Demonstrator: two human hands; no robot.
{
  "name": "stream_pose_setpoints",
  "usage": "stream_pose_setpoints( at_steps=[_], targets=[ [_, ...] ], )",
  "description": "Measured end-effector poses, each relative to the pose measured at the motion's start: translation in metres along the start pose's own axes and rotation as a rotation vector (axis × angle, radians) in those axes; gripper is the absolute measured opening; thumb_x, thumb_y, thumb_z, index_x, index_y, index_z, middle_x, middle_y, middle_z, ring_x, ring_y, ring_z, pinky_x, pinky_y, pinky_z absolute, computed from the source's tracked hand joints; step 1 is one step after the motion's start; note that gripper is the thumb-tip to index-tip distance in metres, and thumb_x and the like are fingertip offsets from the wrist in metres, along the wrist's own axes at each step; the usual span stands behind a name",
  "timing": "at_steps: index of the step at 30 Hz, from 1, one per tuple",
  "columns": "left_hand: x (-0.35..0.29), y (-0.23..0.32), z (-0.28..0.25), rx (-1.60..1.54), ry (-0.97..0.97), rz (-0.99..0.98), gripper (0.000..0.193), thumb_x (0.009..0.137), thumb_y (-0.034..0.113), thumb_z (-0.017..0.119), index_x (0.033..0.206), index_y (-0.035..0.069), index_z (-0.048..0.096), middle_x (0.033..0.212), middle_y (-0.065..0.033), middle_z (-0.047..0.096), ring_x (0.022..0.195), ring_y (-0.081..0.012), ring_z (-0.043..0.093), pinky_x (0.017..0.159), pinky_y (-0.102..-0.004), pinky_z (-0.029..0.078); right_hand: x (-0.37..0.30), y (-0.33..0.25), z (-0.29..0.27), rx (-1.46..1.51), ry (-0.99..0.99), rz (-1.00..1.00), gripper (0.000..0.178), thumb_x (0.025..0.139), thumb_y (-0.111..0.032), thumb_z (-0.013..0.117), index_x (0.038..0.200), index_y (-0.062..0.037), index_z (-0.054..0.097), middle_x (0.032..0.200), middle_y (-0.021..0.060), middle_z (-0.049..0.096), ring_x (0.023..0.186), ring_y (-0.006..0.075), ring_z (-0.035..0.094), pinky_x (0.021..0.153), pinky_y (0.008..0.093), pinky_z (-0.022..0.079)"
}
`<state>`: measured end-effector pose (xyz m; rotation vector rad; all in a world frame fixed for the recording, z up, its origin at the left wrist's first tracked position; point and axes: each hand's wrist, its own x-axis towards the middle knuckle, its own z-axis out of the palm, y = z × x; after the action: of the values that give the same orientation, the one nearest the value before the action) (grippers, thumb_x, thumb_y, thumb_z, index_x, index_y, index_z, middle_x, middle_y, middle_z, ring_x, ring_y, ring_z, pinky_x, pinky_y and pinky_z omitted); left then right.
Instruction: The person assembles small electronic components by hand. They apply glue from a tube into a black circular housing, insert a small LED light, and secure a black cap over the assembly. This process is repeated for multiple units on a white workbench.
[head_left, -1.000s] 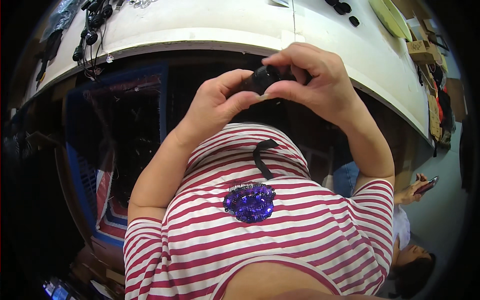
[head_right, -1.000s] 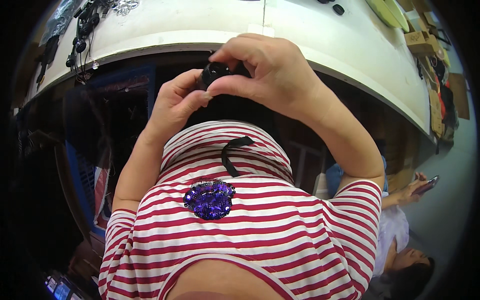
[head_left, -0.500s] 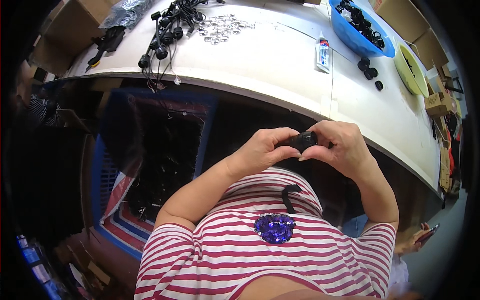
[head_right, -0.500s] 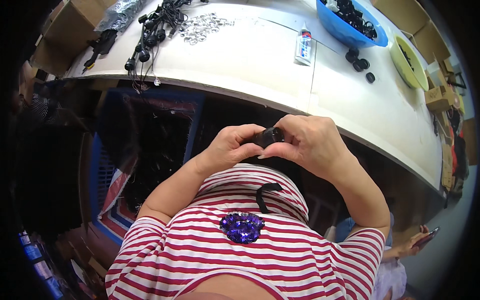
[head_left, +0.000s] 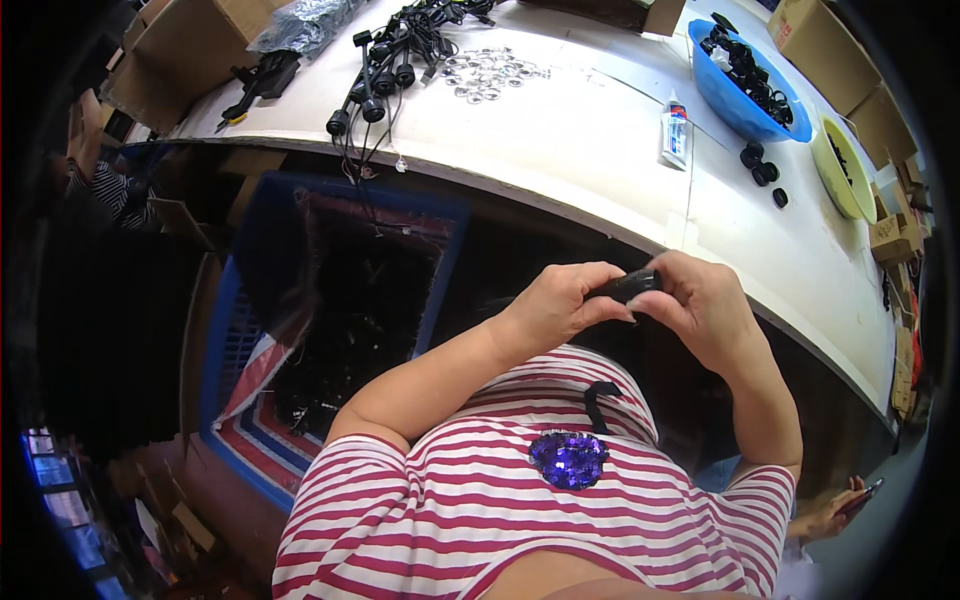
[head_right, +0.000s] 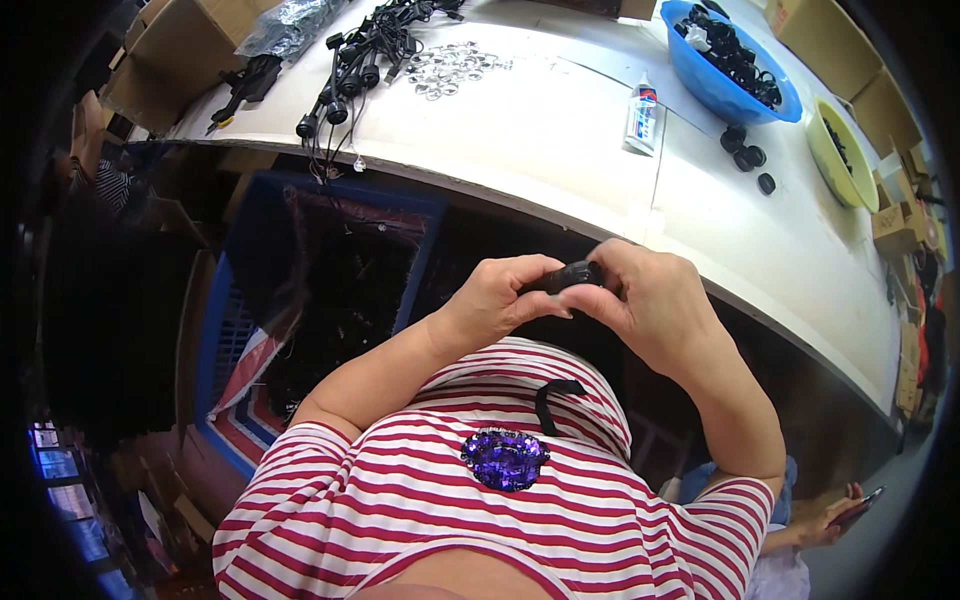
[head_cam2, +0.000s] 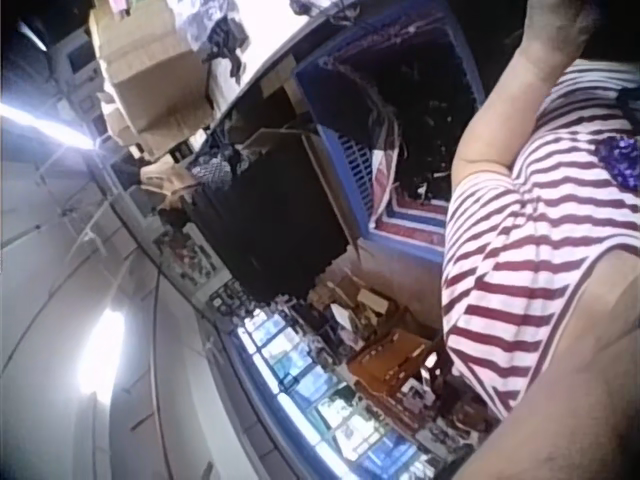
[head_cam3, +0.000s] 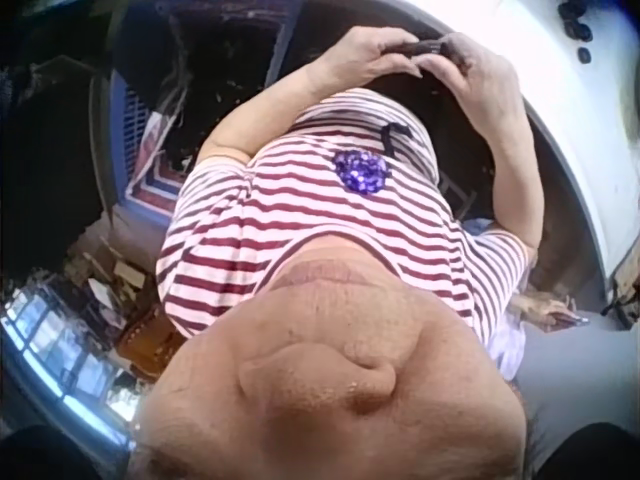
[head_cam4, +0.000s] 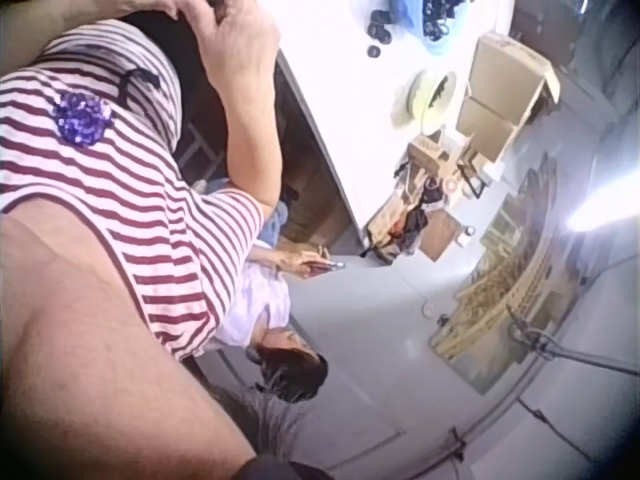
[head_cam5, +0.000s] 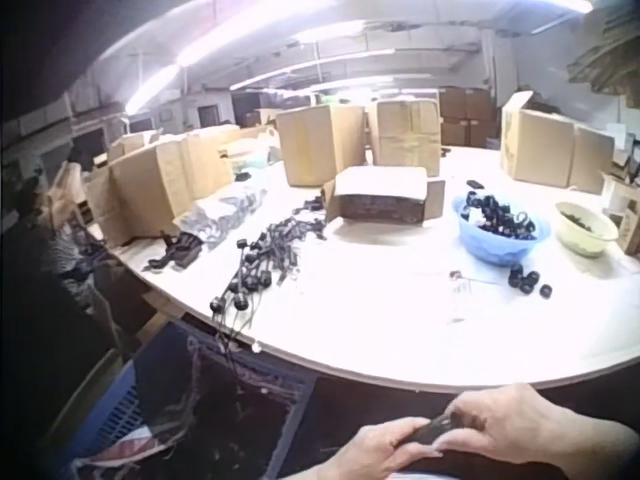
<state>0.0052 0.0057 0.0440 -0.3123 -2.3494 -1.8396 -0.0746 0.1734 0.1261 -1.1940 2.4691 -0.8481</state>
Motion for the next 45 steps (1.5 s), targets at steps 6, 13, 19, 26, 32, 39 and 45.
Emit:
stream_pose_setpoints(
  at_steps=[6, 13, 19, 26, 32, 39, 45],
  targets=[
    [-0.002, 0.009, 0.006, 0.17, 0.157, 0.123, 0.029, 0.073, 0.024, 0.069, 0.091, 0.002, 0.06, 0.075, -0.0139, 0.059, 0.063, -0.0293, 0.056, 0.058, -0.0308, 0.046, 0.001, 0.01, 0.007, -0.113, 0.055, 0.012, 0.026, 0.076, -0.027, 0.067, 0.078, -0.003, 0.057, 0.055, 0.0088, 0.053, 0.046, 0.0246, 0.048, 0.046, 0.0308, 0.04],
    [0.003, 0.004, 0.004, 0.077, 0.15, 0.055, 0.028, 0.072, 0.018, 0.07, 0.093, 0.002, 0.061, 0.076, -0.0147, 0.06, 0.065, -0.0268, 0.058, 0.059, -0.0305, 0.046, -0.003, 0.002, 0.0, 0.165, 0.031, -0.054, 0.025, 0.079, -0.019, 0.062, 0.096, -0.0006, 0.058, 0.069, 0.0117, 0.061, 0.056, 0.0171, 0.055, 0.054, 0.0288, 0.043],
    [-0.001, 0.009, 0.013, -0.166, 0.222, -0.061, 0.021, 0.079, 0.013, 0.065, 0.095, 0.0, 0.06, 0.076, -0.0041, 0.061, 0.067, -0.0097, 0.056, 0.059, -0.0231, 0.045, 0.003, 0.001, 0.013, 0.471, 0.016, 0.132, 0.031, 0.085, -0.026, 0.056, 0.1, 0.0005, 0.057, 0.072, 0.0118, 0.062, 0.063, 0.0199, 0.061, 0.06, 0.0282, 0.048],
    [0.018, 0.007, -0.007, -0.922, 0.393, 0.044, 0.045, 0.088, 0.044, 0.045, 0.107, 0.004, 0.042, 0.062, 0.0042, 0.033, 0.048, -0.0048, 0.026, 0.045, -0.0199, 0.024, -0.003, 0.035, 0.107, 0.514, -0.334, -0.009, 0.03, 0.09, -0.03, 0.047, 0.101, -0.0018, 0.053, 0.079, 0.0133, 0.059, 0.074, 0.0252, 0.058, 0.068, 0.034, 0.045],
    [0.021, -0.002, -0.007, -0.762, 0.498, 0.12, 0.043, 0.087, 0.044, 0.047, 0.105, 0.004, 0.042, 0.061, 0.0035, 0.035, 0.048, -0.0053, 0.03, 0.045, -0.0205, 0.026, -0.02, 0.026, 0.116, 0.75, -0.209, 0.096, 0.026, 0.092, -0.022, 0.043, 0.092, 0.0013, 0.054, 0.06, 0.0053, 0.05, 0.055, 0.0137, 0.048, 0.054, 0.0272, 0.04],
    [0.008, 0.037, -0.028, -0.747, 0.267, 0.161, 0.067, 0.086, 0.053, 0.043, 0.132, 0.006, 0.033, 0.123, -0.0147, 0.046, 0.109, -0.0238, 0.047, 0.09, -0.0344, 0.035, -0.048, 0.014, -0.002, 1.098, 0.202, -0.037, 0.031, 0.091, -0.02, 0.045, 0.112, 0.0027, 0.05, 0.057, 0.003, 0.049, 0.046, 0.0072, 0.044, 0.041, 0.0185, 0.032],
    [-0.042, 0.14, 0.001, -0.877, 0.03, 0.393, 0.022, 0.082, 0.036, 0.058, 0.087, 0.015, 0.062, 0.082, 0.0026, 0.055, 0.076, -0.0139, 0.045, 0.068, -0.0275, 0.037, -0.057, 0.028, -0.145, 1.114, 0.579, -0.109, 0.038, 0.092, -0.025, 0.04, 0.111, 0.0072, 0.051, 0.055, 0.0007, 0.043, 0.043, 0.0084, 0.038, 0.039, 0.0196, 0.031]
  ],
)
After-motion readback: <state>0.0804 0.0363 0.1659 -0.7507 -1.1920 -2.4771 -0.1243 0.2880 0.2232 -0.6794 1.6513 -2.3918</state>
